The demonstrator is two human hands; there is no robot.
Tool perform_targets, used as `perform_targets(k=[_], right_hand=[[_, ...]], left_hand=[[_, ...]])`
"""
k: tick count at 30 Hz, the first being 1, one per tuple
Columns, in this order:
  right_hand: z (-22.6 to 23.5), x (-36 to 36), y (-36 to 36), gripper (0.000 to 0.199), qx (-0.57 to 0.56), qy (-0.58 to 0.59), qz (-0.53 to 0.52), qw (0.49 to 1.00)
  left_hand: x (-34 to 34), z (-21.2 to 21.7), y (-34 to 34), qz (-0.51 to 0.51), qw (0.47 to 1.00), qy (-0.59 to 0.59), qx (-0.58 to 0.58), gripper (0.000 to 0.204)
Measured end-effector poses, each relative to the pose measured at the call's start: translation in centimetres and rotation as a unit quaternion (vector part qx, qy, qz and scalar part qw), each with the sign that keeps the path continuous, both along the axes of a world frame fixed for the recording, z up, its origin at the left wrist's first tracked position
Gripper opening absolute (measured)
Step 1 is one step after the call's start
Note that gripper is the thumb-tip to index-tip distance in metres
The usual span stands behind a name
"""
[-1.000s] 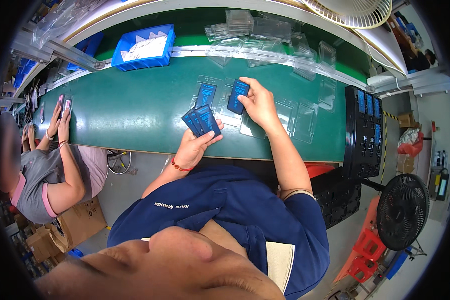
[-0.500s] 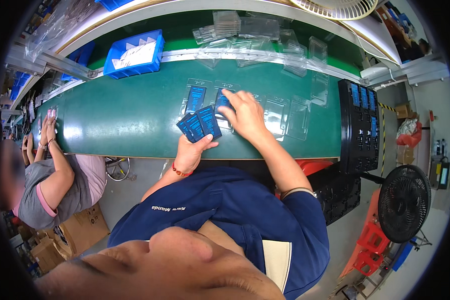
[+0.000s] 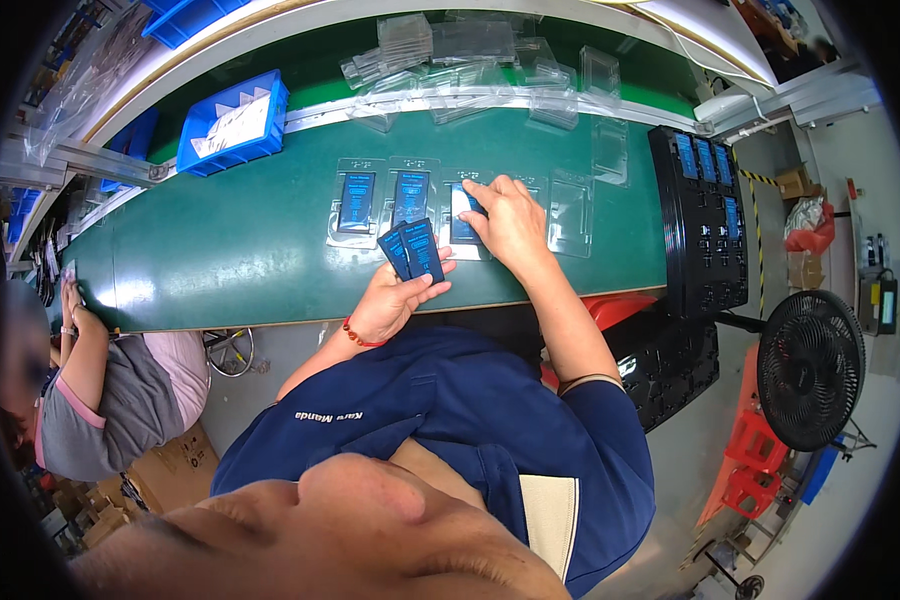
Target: Checking and placing small blue electronic components into clear plastic trays.
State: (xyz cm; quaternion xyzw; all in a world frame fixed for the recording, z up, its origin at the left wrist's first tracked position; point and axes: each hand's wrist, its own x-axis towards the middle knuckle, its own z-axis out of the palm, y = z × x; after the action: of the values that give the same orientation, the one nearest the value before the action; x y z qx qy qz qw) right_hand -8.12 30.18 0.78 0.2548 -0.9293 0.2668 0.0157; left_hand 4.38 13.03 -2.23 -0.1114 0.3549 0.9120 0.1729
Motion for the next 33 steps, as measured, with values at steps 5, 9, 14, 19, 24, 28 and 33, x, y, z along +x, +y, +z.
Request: perform_targets(k=[5, 9, 14, 19, 24, 28, 33], right_hand=[[0.2, 0.6, 0.0, 0.038, 0.082, 0.093, 0.022, 0.992], [-0.2, 1.6, 0.2, 0.041, -0.02, 0.15, 0.01, 0.988], [1.2, 4.3, 1.4, 0.054, -0.219, -0.27, 0.036, 0.937], [0.4, 0.0, 6.7, 0.047, -0.294, -0.215, -0.095, 0.926], [0.6, -0.6, 7.0, 0.038, -0.034, -0.045, -0.068, 0.996], [0.1, 0.4, 6.7, 0.038, 0.059, 0.031, -0.07, 0.995], [0.2, 2.0, 5.7, 0.048, -0.073, 0.044, -0.031, 0.996]], left_hand=[[0.1, 0.0, 0.4, 0.001, 1.0, 0.003, -0.026, 0.053], [0.0, 0.3, 1.1, 0.026, 0.993, 0.017, -0.116, 0.042], [-0.7, 0.4, 2.0, 0.021, 0.98, 0.046, -0.192, 0.031], [-2.0, 0.8, 3.4, -0.05, 0.993, 0.006, -0.109, 0.04], [-3.2, -0.4, 5.6, -0.064, 0.996, -0.019, -0.058, 0.04], [-3.1, -0.5, 5.9, -0.07, 0.996, -0.017, -0.058, 0.042], [-3.3, -0.2, 5.9, -0.054, 0.989, 0.04, -0.135, 0.076]])
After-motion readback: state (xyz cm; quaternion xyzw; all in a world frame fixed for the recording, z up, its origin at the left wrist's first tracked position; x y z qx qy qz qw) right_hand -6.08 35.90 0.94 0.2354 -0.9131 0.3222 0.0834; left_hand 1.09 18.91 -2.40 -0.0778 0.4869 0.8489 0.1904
